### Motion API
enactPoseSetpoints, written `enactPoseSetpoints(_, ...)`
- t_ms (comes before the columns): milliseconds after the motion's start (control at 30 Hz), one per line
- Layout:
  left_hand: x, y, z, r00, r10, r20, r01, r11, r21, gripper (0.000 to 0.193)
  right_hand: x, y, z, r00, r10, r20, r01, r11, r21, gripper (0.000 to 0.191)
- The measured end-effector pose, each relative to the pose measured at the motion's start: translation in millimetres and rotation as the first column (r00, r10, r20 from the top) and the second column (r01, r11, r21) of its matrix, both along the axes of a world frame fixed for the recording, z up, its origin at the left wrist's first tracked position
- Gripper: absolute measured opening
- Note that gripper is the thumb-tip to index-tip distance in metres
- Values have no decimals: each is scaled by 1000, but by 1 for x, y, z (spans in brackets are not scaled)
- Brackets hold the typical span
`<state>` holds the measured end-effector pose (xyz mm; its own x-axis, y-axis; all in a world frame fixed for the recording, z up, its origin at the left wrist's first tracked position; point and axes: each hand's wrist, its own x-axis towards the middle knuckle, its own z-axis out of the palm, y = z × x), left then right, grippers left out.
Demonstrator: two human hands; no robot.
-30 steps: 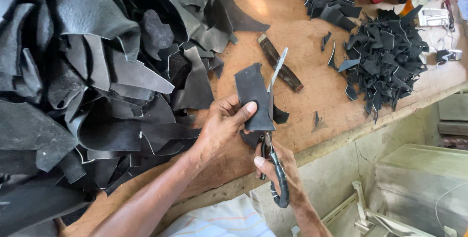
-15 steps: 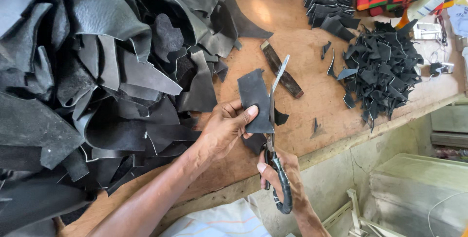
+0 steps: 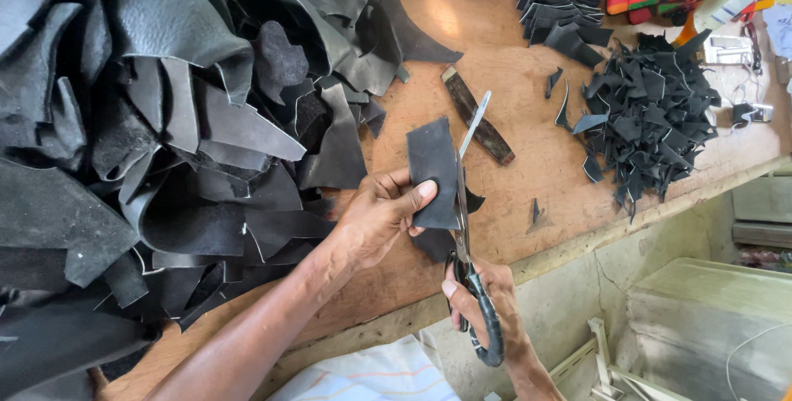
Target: The person uses shears to cut a small black leather piece on a wooden workbench, then sets the shears down and sorts through a pile of leather scraps. They pick up a reddish-brown textured leather piece and compare it with black scraps, handling them one at a time.
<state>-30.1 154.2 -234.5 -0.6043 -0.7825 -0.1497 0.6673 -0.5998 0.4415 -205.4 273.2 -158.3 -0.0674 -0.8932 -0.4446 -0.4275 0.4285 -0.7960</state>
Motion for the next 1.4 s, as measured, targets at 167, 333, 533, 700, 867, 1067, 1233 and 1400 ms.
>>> enactPoseSetpoints(167, 0, -3, -1, 993, -109, -47, 111, 993, 43, 28, -6, 1, 2, 1000, 10, 3, -10, 1000, 17, 15)
enactPoseSetpoints(333, -6, -5, 1, 982, 108, 158, -94, 991, -93, 25, -2, 3, 0, 999, -4, 47, 2, 999, 47, 18)
enactPoseSetpoints(533, -4, -4, 3, 969, 166, 182, -141, 980, -142, 22, 11, 1, -5, 994, -47, 97, 44, 998, 33, 19)
enactPoseSetpoints(700, 0, -5, 6, 956, 156, 249, -110, 976, -188, 23, 16, -4, 0, 994, -34, 107, 36, 999, -20, 20)
enactPoseSetpoints(867, 3, -5, 6, 967, 116, 227, -79, 983, -165, 23, 22, -2, 0, 997, -26, 66, 28, 999, -24, 18)
enactPoseSetpoints(1067, 5, -3, 2, 967, 108, 230, -69, 983, -170, 24, 21, 2, -2, 1000, 4, -25, -5, 999, -35, 14)
enactPoseSetpoints(1233, 5, -4, -2, 966, 82, 247, -49, 989, -137, 23, 20, 3, -8, 1000, -4, -8, 4, 999, -37, 14)
enactPoseSetpoints(1400, 8, -5, -2, 961, 64, 269, -30, 992, -126, 24, 20, 4, -9, 1000, -22, 2, 22, 999, -24, 11)
